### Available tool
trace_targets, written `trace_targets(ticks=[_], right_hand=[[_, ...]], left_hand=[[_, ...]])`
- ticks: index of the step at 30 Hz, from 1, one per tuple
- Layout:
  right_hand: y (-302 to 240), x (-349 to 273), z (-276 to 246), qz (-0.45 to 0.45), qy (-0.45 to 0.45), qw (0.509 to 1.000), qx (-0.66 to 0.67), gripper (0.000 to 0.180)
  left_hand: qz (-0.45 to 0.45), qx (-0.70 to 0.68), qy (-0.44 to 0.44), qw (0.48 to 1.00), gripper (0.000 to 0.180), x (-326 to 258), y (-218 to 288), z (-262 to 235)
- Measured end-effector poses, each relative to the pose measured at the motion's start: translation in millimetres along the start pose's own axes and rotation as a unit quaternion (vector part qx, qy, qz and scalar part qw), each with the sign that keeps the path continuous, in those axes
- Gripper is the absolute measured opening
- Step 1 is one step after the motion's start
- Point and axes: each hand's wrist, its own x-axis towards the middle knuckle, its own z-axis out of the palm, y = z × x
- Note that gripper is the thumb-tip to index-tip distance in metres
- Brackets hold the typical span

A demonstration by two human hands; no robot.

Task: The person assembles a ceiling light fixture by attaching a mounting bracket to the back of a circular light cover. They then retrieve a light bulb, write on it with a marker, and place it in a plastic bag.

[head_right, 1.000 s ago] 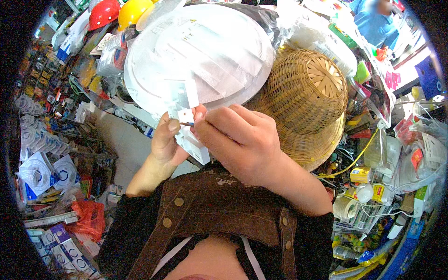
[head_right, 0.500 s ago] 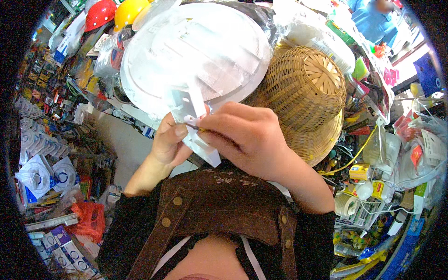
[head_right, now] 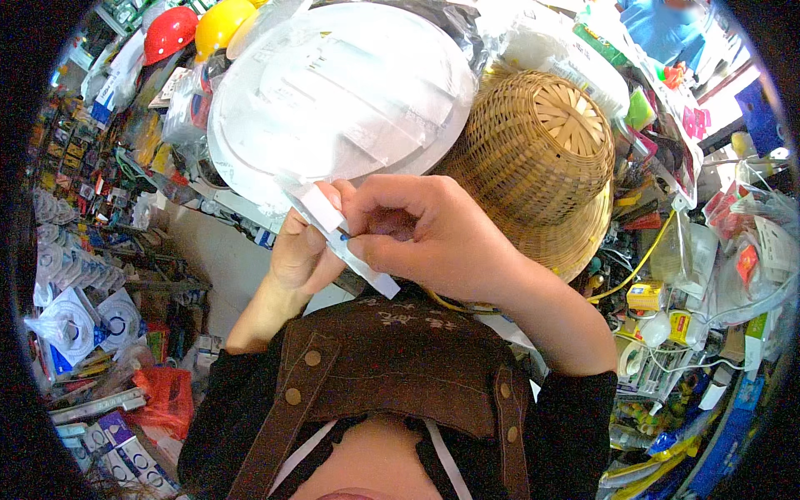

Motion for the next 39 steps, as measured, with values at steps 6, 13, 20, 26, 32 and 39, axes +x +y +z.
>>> trace_targets(ticks=[6, 13, 20, 26, 32, 39], right_hand=[[4, 7, 3, -0.226, 0.092, 0.931, -0.271, 0.017], [7, 6, 11, -0.282, 0.159, 0.892, -0.315, 0.019], [12, 7, 11, -0.31, 0.191, 0.844, -0.394, 0.015], [15, 7, 16, -0.321, 0.231, 0.815, -0.423, 0.019], [19, 7, 18, -0.309, 0.249, 0.825, -0.402, 0.02], [18, 7, 16, -0.341, 0.238, 0.788, -0.454, 0.019]], left_hand=[[0.012, 0.045, 0.06, 0.997, 0.046, -1, 2, 6], [0.02, 0.032, 0.067, 0.997, 0.054, -2, -2, 8], [0.039, 0.003, 0.084, 0.996, 0.048, -1, -9, 13], [0.046, 0.007, 0.056, 0.997, 0.048, -2, -14, 6], [0.066, 0.03, 0.068, 0.995, 0.048, 0, -14, 13], [0.103, 0.061, 0.085, 0.989, 0.048, -3, -17, 8]])
